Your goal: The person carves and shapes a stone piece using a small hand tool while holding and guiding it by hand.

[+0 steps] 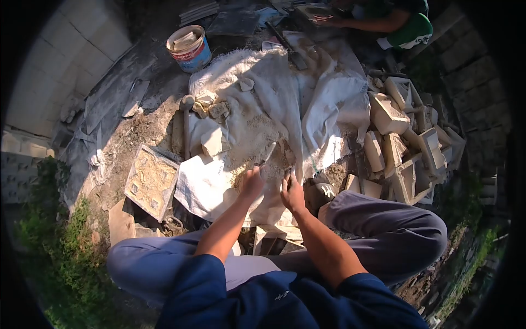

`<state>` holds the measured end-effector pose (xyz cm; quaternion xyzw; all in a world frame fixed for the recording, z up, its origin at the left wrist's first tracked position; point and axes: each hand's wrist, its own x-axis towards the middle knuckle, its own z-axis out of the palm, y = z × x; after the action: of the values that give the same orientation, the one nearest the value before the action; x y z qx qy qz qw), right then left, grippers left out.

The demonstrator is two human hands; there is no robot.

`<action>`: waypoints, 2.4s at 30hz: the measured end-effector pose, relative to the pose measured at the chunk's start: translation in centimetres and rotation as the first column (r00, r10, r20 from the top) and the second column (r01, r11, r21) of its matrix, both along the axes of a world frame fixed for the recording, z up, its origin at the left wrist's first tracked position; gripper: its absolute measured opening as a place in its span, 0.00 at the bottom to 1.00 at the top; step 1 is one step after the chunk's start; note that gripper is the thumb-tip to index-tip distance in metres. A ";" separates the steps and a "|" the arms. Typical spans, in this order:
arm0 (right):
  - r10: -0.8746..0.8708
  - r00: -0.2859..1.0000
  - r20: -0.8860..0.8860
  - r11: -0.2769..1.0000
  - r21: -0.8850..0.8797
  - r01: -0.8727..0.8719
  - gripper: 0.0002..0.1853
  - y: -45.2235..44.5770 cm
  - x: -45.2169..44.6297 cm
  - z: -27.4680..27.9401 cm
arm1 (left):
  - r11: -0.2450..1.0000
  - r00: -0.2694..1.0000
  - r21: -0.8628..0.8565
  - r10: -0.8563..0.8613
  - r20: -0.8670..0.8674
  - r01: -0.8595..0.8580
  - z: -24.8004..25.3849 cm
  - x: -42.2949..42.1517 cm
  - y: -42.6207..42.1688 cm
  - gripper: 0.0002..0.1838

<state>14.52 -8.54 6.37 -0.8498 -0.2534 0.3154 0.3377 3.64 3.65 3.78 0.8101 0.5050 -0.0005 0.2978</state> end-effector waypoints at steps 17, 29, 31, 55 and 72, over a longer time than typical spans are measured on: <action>0.007 0.992 0.123 1.000 0.023 -0.010 0.19 -0.4 -1.2 -1.5 | 0.996 0.997 0.046 -0.075 0.012 0.075 -2.2 -0.4 -0.1 0.13; 0.034 0.995 0.097 0.998 0.050 -0.039 0.37 -1.8 -1.8 -1.7 | 0.983 0.983 0.028 -0.182 -0.020 0.182 -2.2 0.1 0.2 0.22; 0.050 0.994 0.095 0.999 -0.022 -0.048 0.37 -1.4 -1.7 -0.6 | 0.999 0.994 0.047 -0.032 0.100 0.028 -2.5 0.7 0.0 0.22; 0.000 0.999 0.051 1.000 0.019 -0.001 0.35 -1.4 -0.9 -0.5 | 0.996 0.994 0.050 -0.081 0.068 0.077 -2.4 -0.4 0.4 0.22; 0.002 1.000 0.025 1.000 -0.024 -0.001 0.34 -1.6 -0.8 0.0 | 0.981 0.991 0.165 -0.112 0.075 0.099 -2.7 -0.8 0.3 0.19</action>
<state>13.70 -10.18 6.38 -0.8575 -0.2546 0.3081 0.3241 2.80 3.90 1.05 0.8565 0.4467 0.0586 0.2518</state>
